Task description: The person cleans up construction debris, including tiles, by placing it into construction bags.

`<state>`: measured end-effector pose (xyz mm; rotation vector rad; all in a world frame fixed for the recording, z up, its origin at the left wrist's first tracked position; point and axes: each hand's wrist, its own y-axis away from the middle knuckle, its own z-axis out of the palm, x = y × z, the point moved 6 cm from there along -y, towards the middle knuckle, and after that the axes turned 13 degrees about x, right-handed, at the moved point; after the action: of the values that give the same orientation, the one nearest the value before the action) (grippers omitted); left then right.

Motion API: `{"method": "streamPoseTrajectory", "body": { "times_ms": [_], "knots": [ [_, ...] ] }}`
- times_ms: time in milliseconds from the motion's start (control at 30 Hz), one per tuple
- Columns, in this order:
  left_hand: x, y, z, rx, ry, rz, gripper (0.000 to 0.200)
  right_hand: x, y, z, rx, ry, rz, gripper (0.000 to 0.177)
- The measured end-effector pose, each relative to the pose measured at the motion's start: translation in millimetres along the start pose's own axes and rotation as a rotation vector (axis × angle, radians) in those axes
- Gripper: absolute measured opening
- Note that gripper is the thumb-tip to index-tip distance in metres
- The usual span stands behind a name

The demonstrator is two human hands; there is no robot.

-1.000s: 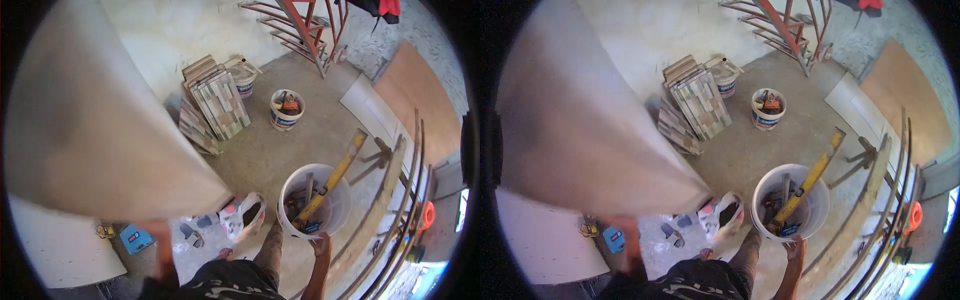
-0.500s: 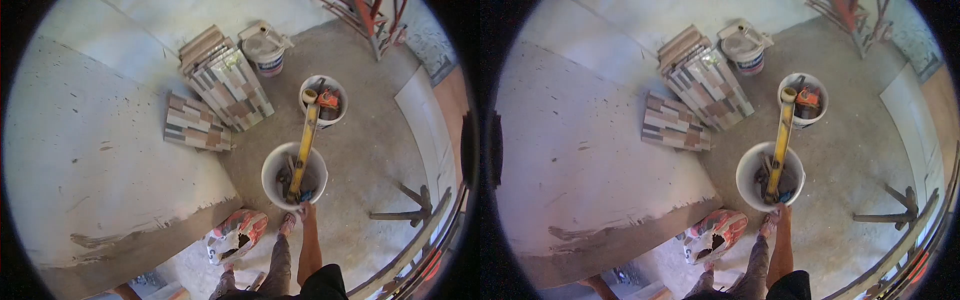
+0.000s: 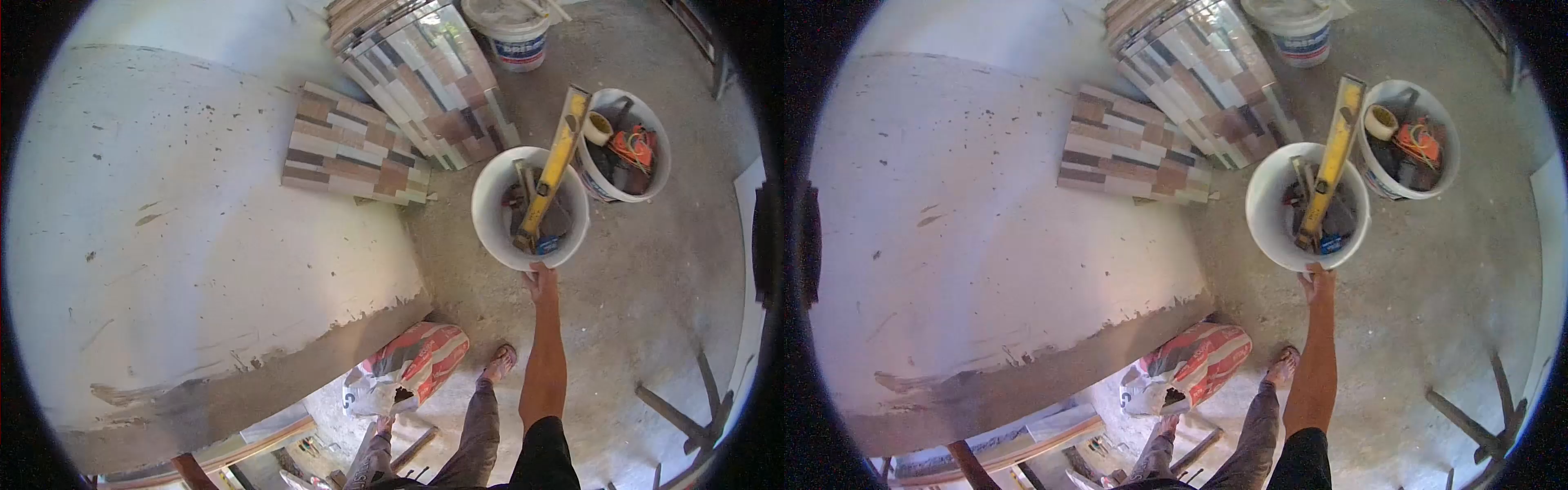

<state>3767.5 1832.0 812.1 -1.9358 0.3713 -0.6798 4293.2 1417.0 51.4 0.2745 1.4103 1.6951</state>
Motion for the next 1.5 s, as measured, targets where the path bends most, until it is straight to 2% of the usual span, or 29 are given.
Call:
{"method": "streamPoseTrajectory", "body": {
  "times_ms": [100, 167, 233, 267, 300, 333, 367, 467, 533, 600, 667, 733, 767, 800, 833, 867, 900, 933, 967, 1000, 1033, 1100, 1133, 1167, 1200, 1233, 1300, 1433, 1500],
  "knots": [
    [3.7, 1.5, -8.9, -0.005, 0.001, -0.022, 0.046, 7.6, -24.2, -45.8, 0.054, 0.082, 0.174, 0.056],
    [3.5, 5.3, -12.1, -0.020, 0.008, -0.048, 0.046, 24.3, -4.4, -58.1, 0.003, 0.153, 0.200, 0.058],
    [1.6, 9.9, -12.9, -0.047, 0.012, -0.081, 0.046, 41.0, 40.5, -98.9, -0.070, 0.278, 0.226, 0.064],
    [-3.5, 14.3, -14.4, -0.050, 0.023, -0.110, 0.046, 64.4, 65.9, -116.8, -0.125, 0.237, 0.233, 0.054],
    [-6.9, 19.8, -13.4, -0.056, 0.033, -0.140, 0.046, 100.9, 109.7, -136.2, -0.256, -0.014, 0.323, 0.046],
    [-10.1, 19.6, -9.6, -0.053, 0.056, -0.173, 0.046, 132.4, 169.7, -151.0, -0.440, -0.349, 0.504, 0.042],
    [-14.6, 21.8, -8.9, -0.048, 0.090, -0.210, 0.046, 153.6, 234.2, -159.4, -0.524, -0.520, 0.666, 0.044],
    [-27.5, 25.6, 20.5, -0.042, 0.232, -0.329, 0.046, 160.7, 400.3, -250.9, 0.237, 0.130, 0.795, 0.046],
    [-33.5, 30.5, 50.7, -0.051, 0.358, -0.427, 0.046, 130.4, 434.3, -247.6, 0.073, 0.091, 0.603, 0.050],
    [-36.0, 33.1, 85.7, -0.054, 0.500, -0.530, 0.046, 115.2, 424.7, -294.9, -0.358, -0.044, 0.395, 0.054],
    [-42.7, 29.0, 109.8, -0.016, 0.676, -0.598, 0.046, 74.1, 387.9, -335.7, 0.115, 0.551, 0.339, 0.034],
    [-42.9, 19.5, 122.9, 0.046, 0.817, -0.693, 0.045, 27.5, 336.0, -340.7, 0.207, 0.896, 0.024, 0.042],
    [-39.1, 19.0, 129.1, 0.073, 0.895, -0.758, 0.045, 4.5, 282.0, -349.5, 0.191, 0.896, -0.011, 0.026],
    [-36.0, 21.1, 132.0, 0.078, 0.961, -0.818, 0.045, -25.1, 269.4, -315.1, 0.025, 0.979, -0.428, 0.030],
    [-15.4, 20.5, 125.2, 0.027, 0.828, -0.938, 0.043, -50.9, 299.7, -246.7, 0.048, 0.932, -0.436, 0.033],
    [7.4, 14.8, 109.4, -0.115, 0.727, -1.043, 0.039, -62.7, 306.5, -188.1, 0.030, 0.941, -0.507, 0.038],
    [28.0, 1.8, 94.5, -0.234, 0.857, -0.749, 0.037, -76.3, 325.6, -119.1, 0.013, 0.949, -0.579, 0.043],
    [22.3, 3.5, 91.0, -0.315, 0.896, -0.677, 0.035, -90.7, 350.1, -46.1, -0.001, 0.958, -0.652, 0.048],
    [16.8, 5.7, 87.2, -0.395, 0.937, -0.603, 0.034, -89.4, 389.7, 16.7, -0.232, 0.875, -0.581, 0.052],
    [11.7, 7.8, 82.8, -0.473, 0.979, -0.530, 0.032, -86.2, 417.8, 81.4, -0.475, 0.999, -1.172, 0.054],
    [30.5, -21.0, 52.3, -0.585, 1.176, -0.722, 0.032, -62.6, 552.7, 137.1, -0.680, 0.707, -1.235, 0.054],
    [-9.3, 2.4, 48.6, -0.822, 0.860, -0.460, 0.034, -12.1, 761.4, 209.9, -0.873, 0.746, -1.802, 0.054],
    [-42.1, 38.0, 54.2, -0.908, 0.835, -0.574, 0.034, 5.1, 811.2, 244.6, -0.881, 0.641, -1.630, 0.054],
    [-70.1, 74.5, 55.2, -1.000, 0.803, -0.698, 0.035, 25.6, 838.1, 265.5, -0.881, 0.557, -1.448, 0.054],
    [-89.6, 86.4, 31.8, -1.045, 0.782, -0.769, 0.037, 45.6, 840.6, 280.2, -0.921, 0.575, -1.445, 0.054],
    [-112.7, 96.2, 3.9, -1.085, 0.759, -0.850, 0.039, 52.5, 837.4, 297.9, -0.786, 0.486, -1.657, 0.057],
    [-168.1, 131.2, -35.6, -1.300, 0.584, -0.815, 0.041, 73.1, 846.4, 313.6, -0.567, 0.308, -1.962, 0.061],
    [-269.3, 165.1, -121.8, -1.204, 0.549, -1.367, 0.036, 102.3, 915.5, 306.5, -0.370, 0.116, -2.189, 0.061],
    [-318.0, 151.5, -158.9, -0.931, 0.477, -1.454, 0.034, 117.5, 940.8, 302.4, -0.343, 0.055, -2.229, 0.060]
  ]
}}
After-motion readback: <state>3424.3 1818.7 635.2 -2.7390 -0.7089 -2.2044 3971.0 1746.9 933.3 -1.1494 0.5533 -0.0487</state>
